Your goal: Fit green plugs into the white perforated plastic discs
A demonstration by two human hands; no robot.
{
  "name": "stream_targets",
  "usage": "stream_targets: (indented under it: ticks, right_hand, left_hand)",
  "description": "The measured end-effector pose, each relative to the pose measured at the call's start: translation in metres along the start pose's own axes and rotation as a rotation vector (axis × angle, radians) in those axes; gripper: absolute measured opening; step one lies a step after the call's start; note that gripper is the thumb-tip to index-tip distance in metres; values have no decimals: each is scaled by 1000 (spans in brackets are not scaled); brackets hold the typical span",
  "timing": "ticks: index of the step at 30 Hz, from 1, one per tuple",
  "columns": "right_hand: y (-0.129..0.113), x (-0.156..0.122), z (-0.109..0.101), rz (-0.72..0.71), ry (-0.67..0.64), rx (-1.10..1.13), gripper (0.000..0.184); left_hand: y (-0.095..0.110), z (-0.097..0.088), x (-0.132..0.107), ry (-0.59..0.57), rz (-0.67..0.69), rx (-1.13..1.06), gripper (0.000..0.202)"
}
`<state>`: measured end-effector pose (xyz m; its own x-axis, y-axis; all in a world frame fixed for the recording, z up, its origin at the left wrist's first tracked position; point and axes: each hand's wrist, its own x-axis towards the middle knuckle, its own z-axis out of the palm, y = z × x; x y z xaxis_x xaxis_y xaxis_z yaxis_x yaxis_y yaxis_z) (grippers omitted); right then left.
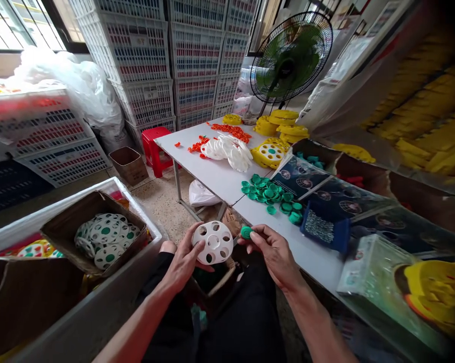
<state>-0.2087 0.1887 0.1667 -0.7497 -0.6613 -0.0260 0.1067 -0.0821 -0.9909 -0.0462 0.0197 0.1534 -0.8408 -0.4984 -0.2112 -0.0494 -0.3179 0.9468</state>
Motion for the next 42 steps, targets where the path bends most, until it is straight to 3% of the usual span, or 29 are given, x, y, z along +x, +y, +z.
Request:
stream_targets:
  ticks: [4, 9, 15, 22, 28, 36, 42]
  right_hand:
    - [4, -5, -4, -29, 53, -133, 29]
    - [10, -8, -1, 11, -28, -16, 26]
    - [11, -8, -3, 10, 69, 3, 29]
    - [4, -12, -3, 11, -124, -190, 34]
    - [5, -13, -4, 11, -77, -144, 35]
    - [0, -26, 5, -48, -277, -492, 32]
    - [12, -26, 18, -21, -155, -302, 33]
  left_hand:
    - [0, 0, 0, -10, -7, 28, 70]
    - [-1, 1, -1, -8, 3, 47, 69]
    - [-4, -3, -1, -12, 15, 25, 68]
    - [-8, -4, -1, -30, 8, 22, 66]
    - [-7, -7, -2, -29, 14, 29, 68]
    - [-11, -6, -3, -28, 16, 114, 71]
    - [-9, -5, -6, -33, 49, 200, 67]
